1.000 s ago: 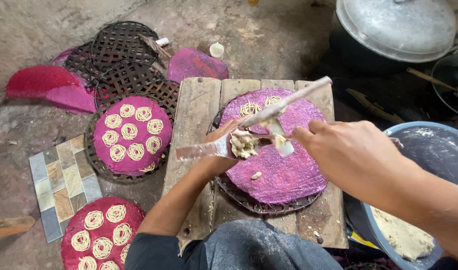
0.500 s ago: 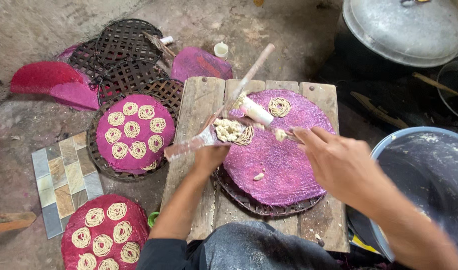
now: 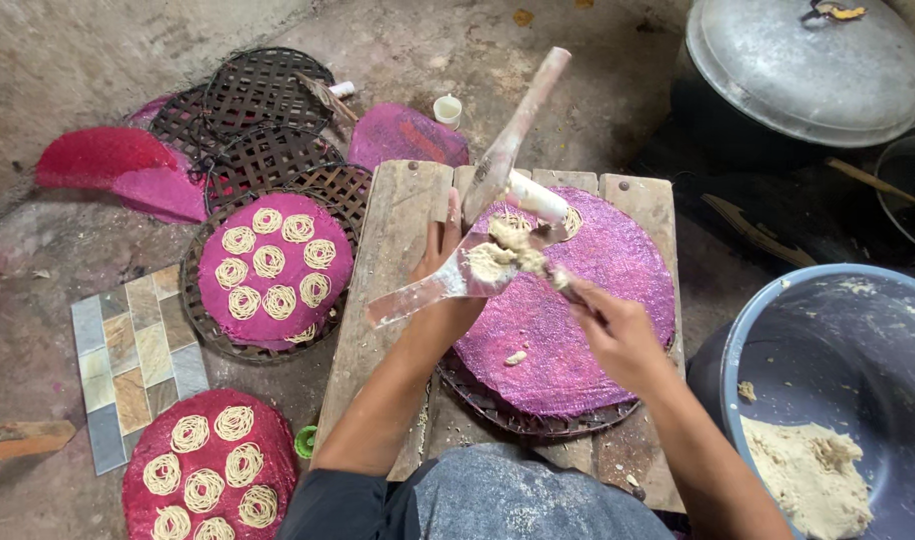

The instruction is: The person sits with a round tray on their lap and uses a hand-held dough press to extrude dough into spiral noodle nests on the tray. They reload dough from a large basin, press nests one at a time, and set filled trays aside on the floor.

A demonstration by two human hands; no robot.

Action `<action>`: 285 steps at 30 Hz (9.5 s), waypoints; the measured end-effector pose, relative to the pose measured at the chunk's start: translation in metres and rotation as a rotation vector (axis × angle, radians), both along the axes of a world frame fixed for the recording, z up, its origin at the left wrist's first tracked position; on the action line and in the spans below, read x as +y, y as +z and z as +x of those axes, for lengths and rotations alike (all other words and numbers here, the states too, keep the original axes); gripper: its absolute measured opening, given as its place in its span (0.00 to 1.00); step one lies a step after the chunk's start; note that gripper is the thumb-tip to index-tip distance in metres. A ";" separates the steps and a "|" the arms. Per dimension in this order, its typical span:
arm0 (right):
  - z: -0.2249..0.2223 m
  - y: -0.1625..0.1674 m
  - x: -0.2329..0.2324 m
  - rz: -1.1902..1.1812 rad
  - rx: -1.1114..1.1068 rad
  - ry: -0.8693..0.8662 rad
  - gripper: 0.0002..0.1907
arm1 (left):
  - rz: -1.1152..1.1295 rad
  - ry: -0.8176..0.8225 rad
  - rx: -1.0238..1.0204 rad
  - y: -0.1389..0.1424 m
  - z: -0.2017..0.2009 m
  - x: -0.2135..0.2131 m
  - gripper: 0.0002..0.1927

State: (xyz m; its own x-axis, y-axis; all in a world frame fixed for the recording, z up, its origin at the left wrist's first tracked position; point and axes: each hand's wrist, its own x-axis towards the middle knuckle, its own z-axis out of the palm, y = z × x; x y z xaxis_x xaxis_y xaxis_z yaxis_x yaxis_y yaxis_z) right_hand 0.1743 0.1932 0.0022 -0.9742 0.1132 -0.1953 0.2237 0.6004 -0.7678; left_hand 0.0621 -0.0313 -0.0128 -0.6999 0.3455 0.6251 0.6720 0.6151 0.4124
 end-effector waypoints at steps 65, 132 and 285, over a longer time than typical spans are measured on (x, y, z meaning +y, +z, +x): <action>0.146 -0.013 0.083 0.783 0.430 -0.350 0.20 | 0.720 -0.321 -0.847 -0.105 0.011 -0.031 0.20; 0.040 0.037 0.001 -0.414 0.872 0.636 0.22 | 0.001 -0.783 -0.651 0.013 0.084 -0.026 0.19; -0.032 -0.019 0.155 -0.496 -0.594 -0.063 0.34 | 1.471 -0.991 -1.389 -0.024 -0.068 0.101 0.37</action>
State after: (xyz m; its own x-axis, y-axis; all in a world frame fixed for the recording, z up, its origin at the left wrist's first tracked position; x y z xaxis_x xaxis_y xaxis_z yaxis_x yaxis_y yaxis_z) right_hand 0.1425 0.3484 -0.0163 -0.6846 -0.0720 -0.7253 0.7044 0.1905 -0.6838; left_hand -0.0062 0.0695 -0.0372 -0.7460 0.6544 0.1235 -0.5410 -0.7037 0.4605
